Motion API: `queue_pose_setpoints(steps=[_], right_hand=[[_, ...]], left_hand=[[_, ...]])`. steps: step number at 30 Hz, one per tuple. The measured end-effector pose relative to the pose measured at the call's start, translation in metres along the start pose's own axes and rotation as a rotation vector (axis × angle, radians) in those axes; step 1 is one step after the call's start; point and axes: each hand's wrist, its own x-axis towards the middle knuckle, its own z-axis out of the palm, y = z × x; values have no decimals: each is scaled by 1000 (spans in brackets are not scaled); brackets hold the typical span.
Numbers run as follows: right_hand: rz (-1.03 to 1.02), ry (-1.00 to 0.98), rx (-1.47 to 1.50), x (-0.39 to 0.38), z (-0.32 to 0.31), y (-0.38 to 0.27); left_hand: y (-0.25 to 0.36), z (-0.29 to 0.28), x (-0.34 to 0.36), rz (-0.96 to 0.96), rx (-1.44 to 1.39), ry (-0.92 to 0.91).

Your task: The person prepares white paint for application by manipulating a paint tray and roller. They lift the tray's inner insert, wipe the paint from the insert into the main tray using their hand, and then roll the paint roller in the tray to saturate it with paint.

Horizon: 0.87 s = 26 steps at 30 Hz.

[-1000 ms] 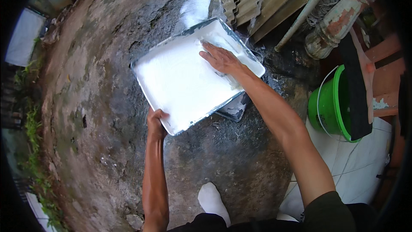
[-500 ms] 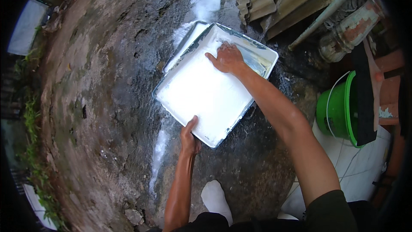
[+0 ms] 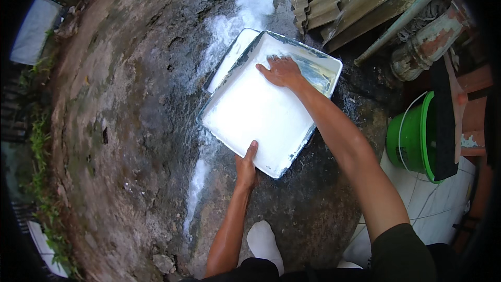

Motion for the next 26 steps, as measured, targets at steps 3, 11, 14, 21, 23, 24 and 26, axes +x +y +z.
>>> queue_pose_setpoints(steps=[3, 11, 14, 21, 23, 24, 26], right_hand=[[32, 41, -45, 4, 3, -26], [-393, 28, 91, -26, 2, -6], [-65, -47, 82, -6, -9, -5], [-39, 61, -11, -4, 16, -48], [-139, 84, -86, -26, 18, -60], [-224, 35, -38, -38, 20, -68], [-499, 25, -90, -64, 24, -83]], left_hand=[[4, 2, -1, 4, -28, -69], [-7, 17, -10, 30, 10, 36], [-4, 26, -7, 21, -4, 28], [3, 28, -5, 16, -3, 67], [1, 24, -3, -35, -27, 53], [-1, 22, 0, -40, -57, 21], [-6, 16, 5, -34, -81, -27]])
